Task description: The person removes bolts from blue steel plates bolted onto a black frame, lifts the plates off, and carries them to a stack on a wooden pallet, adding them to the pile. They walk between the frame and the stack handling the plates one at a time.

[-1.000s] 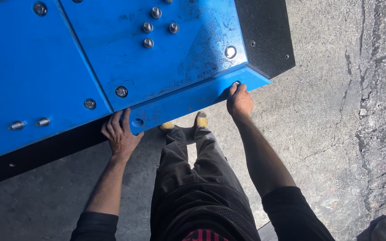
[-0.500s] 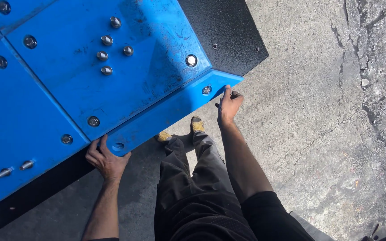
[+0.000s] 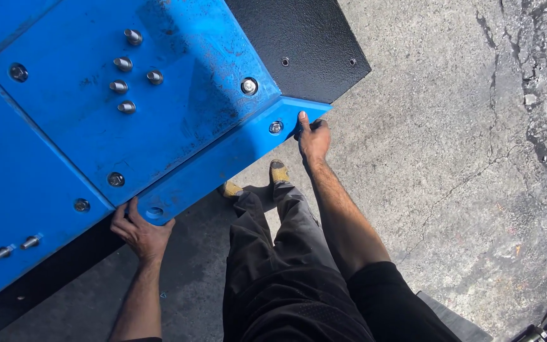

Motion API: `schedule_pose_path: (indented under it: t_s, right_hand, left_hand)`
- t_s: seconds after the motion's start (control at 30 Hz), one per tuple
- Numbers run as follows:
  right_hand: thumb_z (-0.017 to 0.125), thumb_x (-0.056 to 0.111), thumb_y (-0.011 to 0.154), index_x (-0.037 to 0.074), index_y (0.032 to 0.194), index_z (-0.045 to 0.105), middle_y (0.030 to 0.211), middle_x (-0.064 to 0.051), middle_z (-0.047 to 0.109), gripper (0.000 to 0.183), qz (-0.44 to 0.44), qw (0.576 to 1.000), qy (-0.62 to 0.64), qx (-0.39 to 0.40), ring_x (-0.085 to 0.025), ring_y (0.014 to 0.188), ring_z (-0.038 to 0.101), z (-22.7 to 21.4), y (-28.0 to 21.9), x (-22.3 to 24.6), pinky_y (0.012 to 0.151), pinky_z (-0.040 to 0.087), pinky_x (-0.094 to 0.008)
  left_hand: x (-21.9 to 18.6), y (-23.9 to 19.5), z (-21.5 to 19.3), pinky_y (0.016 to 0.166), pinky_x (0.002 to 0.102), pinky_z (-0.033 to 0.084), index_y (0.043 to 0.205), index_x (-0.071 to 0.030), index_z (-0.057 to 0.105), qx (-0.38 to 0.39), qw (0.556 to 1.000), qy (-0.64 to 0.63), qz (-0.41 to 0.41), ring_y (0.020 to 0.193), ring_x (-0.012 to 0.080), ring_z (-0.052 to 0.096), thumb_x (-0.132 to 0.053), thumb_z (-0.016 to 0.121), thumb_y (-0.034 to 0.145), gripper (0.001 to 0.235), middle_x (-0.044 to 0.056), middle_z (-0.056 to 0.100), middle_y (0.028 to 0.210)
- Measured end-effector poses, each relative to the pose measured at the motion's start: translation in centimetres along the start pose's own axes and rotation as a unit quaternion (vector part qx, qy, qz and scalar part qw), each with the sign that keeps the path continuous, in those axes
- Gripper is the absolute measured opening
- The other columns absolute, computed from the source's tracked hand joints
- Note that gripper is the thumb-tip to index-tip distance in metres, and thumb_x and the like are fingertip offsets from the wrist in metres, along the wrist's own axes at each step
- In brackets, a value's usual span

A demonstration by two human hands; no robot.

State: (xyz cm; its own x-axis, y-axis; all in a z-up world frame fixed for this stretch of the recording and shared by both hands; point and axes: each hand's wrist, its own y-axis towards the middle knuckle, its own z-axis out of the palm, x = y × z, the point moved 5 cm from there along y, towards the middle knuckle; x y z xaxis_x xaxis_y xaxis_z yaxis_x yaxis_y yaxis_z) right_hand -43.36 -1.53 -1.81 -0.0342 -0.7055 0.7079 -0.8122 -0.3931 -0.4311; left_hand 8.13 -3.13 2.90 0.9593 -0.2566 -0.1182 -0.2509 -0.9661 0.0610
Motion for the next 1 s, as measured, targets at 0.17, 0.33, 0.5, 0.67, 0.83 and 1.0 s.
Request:
schedule_pose_path:
  t_s: [0.17,0.33,0.5,0.67,0.83,1.0]
  right_hand:
    - [0.073,0.05,0.091,-0.005,0.096,0.059,0.076,-0.011,0.069,0.058,0.021,0.999,0.012,0.021,-0.018,0.06,0.071,-0.3,-0.6,1.1,0.054,0.058,-0.033]
    - [0.073,0.05,0.092,-0.005,0.098,0.061,0.078,-0.011,0.071,0.057,0.012,0.999,0.008,0.041,-0.019,0.064,0.072,0.2,0.0,0.6,0.055,0.058,-0.032]
    - [0.071,0.051,0.09,-0.009,0.115,0.052,0.103,-0.019,0.067,0.067,0.046,0.988,0.126,0.077,-0.023,0.081,0.073,1.4,0.0,0.0,0.058,0.067,-0.037]
    - [0.077,0.037,0.097,-0.007,0.118,0.049,0.111,-0.026,0.059,0.056,-0.049,0.997,0.027,-0.062,-0.03,0.087,0.067,0.6,2.1,-3.1,0.073,0.06,-0.044]
    - [0.074,0.019,0.108,-0.002,0.127,0.055,0.118,-0.019,0.057,0.034,-0.395,0.914,-0.034,-0.087,-0.028,0.101,0.063,4.6,-10.0,13.2,0.088,0.055,-0.04]
    - [0.079,0.022,0.093,0.004,0.128,0.059,0.104,-0.014,0.062,0.044,-0.508,0.843,-0.092,0.149,-0.027,0.085,0.066,17.7,-17.2,23.4,0.072,0.054,-0.041]
  left_hand:
    - [-1.0,0.5,-1.4,0.106,0.058,0.043,0.152,-0.01,0.034,-0.007,1.0,0.011,-0.006,0.134,0.036,0.031,-0.043,0.098,0.071,0.109,0.019,0.028,0.141]
    - [-1.3,-0.6,-1.3,0.09,0.049,0.056,0.155,-0.011,0.029,-0.028,0.996,-0.022,-0.081,0.122,0.0349,0.047,-0.04,0.1,0.071,0.113,0.02,0.03,0.136]
    - [-1.1,-0.8,-2.0,0.076,0.05,0.062,0.158,-0.013,0.025,0.034,0.973,-0.111,-0.2,0.103,0.0372,0.067,-0.031,0.097,0.069,0.116,0.02,0.048,0.125]
    - [0.2,-0.6,-2.3,0.078,0.049,0.062,0.155,-0.014,0.029,-0.005,0.973,-0.134,-0.189,0.104,0.0366,0.069,-0.032,0.098,0.066,0.114,0.019,0.058,0.121]
    - [1.7,-0.4,-1.4,0.081,0.047,0.062,0.152,-0.012,0.032,-0.022,0.971,-0.158,-0.177,0.104,0.0362,0.071,-0.034,0.099,0.059,0.117,0.02,0.064,0.123]
    - [3.3,-0.8,-1.2,0.08,0.047,0.061,0.15,-0.012,0.036,-0.039,0.965,-0.203,-0.158,0.102,0.0362,0.072,-0.034,0.1,0.058,0.114,0.019,0.066,0.12]
